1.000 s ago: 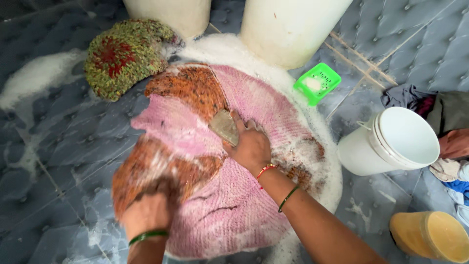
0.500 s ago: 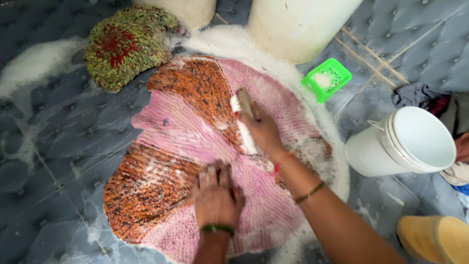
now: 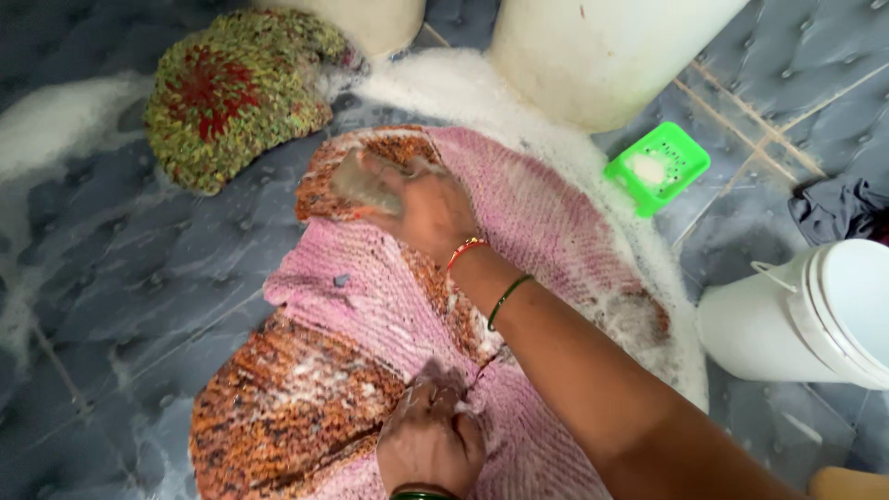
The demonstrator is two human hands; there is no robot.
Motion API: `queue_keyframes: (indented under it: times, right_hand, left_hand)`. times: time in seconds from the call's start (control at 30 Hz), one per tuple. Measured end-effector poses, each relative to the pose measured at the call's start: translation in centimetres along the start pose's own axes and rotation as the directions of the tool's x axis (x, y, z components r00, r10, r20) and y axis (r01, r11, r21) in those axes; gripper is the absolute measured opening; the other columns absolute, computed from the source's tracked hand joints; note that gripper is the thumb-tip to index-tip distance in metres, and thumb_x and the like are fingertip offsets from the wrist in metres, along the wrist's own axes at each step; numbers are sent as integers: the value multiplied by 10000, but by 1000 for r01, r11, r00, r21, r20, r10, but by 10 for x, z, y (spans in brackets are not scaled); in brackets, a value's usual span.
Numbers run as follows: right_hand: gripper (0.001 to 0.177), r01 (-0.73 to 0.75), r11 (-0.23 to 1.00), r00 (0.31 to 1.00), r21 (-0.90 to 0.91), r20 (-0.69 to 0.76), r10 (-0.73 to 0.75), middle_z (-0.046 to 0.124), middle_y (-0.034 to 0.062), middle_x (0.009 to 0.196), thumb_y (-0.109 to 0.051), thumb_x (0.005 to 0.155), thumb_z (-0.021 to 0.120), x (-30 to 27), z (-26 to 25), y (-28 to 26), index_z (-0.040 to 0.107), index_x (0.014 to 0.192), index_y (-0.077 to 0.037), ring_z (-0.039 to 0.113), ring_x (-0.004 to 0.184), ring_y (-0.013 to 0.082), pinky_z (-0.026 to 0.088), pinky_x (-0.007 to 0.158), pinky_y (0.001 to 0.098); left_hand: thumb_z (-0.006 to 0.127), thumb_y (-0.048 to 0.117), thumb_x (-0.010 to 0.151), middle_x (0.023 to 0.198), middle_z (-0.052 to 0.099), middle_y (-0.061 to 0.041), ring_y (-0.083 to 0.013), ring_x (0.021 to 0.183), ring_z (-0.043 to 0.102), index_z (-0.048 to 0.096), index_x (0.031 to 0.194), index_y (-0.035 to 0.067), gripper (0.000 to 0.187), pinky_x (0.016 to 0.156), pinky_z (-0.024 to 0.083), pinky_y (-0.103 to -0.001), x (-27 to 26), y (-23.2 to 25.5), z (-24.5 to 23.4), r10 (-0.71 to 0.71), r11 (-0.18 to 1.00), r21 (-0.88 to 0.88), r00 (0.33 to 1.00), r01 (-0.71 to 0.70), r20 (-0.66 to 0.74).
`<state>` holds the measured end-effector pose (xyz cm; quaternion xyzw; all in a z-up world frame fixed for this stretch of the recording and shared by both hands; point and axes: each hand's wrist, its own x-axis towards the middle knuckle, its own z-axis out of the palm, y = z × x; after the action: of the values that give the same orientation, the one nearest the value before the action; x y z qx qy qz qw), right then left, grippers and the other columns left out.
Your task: The person washes a circular rug on a tiled floor by applying soapy water and using a scrub brush to clean the surface, moving across different sections of the fabric.
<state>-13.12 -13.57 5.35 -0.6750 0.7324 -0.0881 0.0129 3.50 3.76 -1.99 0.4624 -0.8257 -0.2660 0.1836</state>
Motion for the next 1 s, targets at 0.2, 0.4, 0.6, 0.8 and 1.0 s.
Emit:
queue_keyframes:
  times: [0.2,0.4,0.6,0.8,1.0]
  right_hand:
    - [753,355,925,935,137,-54,-350,639,101,908,-700,812,662,-90,14,-15,443,1486,-444,662,820,259,553,600,367]
    - [717,32,996,992,88,-127,-21,634,116,976,-644,885,681,-28,27,22,439,1531,-446,654,738,271,556,627,425]
    - [703,-2,996,993,92,-115,13,667,147,908,-663,894,683,-46,22,12,456,1509,-411,638,740,283,557,646,449]
    - [667,161,985,987,54,-33,-159,709,114,1038,-658,876,642,-103,16,30,496,1480,-416,638,738,221,576,602,393]
    - [689,-169,986,955,6,-247,165,655,202,993,-656,864,701,-25,4,81,573,1437,-294,650,625,241,566,582,397]
  left_hand:
    - [579,313,762,1160,725,-92,-296,948,729,776,1041,189,363,831,589,-419,15,5,-6,-130,992,20,984,128,124]
    - [600,301,742,958,746,-122,-321,821,726,765,911,130,291,709,590,-468,38,5,-15,-57,998,-40,998,56,-8]
    - [622,361,758,872,740,-118,-332,734,714,735,810,122,269,664,583,-469,41,16,-33,-39,999,-36,998,38,-38]
    - [620,361,730,805,739,-116,-339,672,708,749,798,140,265,612,582,-463,33,15,-31,-62,997,-58,998,60,-31]
    - [625,375,716,769,730,-125,-361,641,696,751,748,149,260,583,575,-478,36,17,-25,-94,996,4,994,94,-51]
